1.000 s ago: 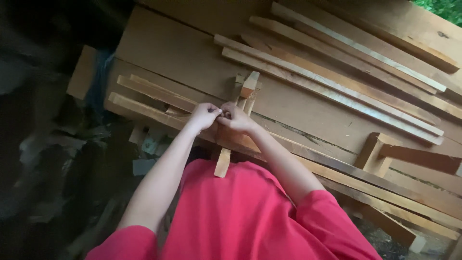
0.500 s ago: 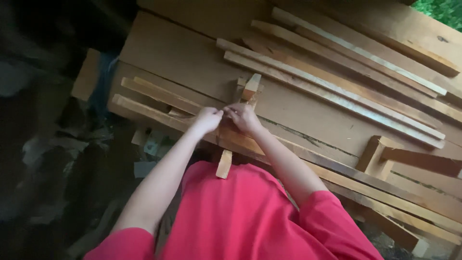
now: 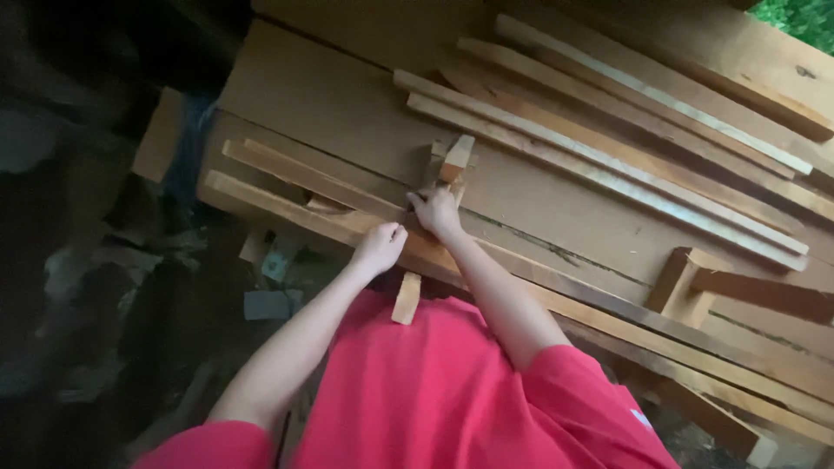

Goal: Marking wooden planks with a pencil for further woodworking steps.

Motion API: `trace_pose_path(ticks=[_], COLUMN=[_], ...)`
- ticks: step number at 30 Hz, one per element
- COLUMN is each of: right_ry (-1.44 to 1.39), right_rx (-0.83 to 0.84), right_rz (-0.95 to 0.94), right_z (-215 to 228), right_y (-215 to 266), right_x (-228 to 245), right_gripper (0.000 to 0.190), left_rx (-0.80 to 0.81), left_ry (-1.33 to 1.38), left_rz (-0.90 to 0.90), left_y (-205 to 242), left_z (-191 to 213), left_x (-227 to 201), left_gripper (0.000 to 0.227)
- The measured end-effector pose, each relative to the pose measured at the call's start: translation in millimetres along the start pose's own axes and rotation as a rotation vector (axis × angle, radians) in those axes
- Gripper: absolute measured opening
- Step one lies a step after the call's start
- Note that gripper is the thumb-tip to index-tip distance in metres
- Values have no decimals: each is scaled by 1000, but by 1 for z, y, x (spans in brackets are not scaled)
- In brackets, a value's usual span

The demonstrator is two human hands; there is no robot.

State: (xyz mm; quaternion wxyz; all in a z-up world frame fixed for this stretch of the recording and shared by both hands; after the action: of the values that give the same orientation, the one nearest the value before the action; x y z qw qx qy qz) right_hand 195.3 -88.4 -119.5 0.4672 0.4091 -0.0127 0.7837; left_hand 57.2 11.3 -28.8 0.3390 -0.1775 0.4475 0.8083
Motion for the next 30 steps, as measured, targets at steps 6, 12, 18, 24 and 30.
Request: trace_pose_path(ticks=[6,12,18,24,30], right_ry=[6,33,-59,-173,-319], right_rx=[-54,-39,6,-33,-29], right_rz=[22,-12,-44,-12,-3], right_z=[4,14,1,7,32], right_y=[6,8,-1,7,21], right_x=[1,12,-2,2,27], right_gripper=[31,28,28,24,31], left_rx=[-100,9,76,5,-39], left_ry=[160,120,393,488,-675], left_rz=[-30,-53,56,68,34], left_y=[-50,4,-36,-40,-31], left_z=[-14,8,-13,53,52], left_x=[2,-27,15,-57,-58], left_gripper=[37,37,36,28,30])
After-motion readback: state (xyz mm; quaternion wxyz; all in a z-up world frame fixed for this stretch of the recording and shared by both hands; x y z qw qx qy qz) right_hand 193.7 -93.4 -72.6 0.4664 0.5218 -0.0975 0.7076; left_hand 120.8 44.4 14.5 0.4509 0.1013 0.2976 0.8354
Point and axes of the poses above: each hand's wrist, its own y-axis away from the middle knuckle, its own z-axis out of the back of the hand, x = y × z, the point moved 5 cm from there along -y, towards the middle knuckle, and after that the axes turned 4 degrees about z, right-handed, at the moved point
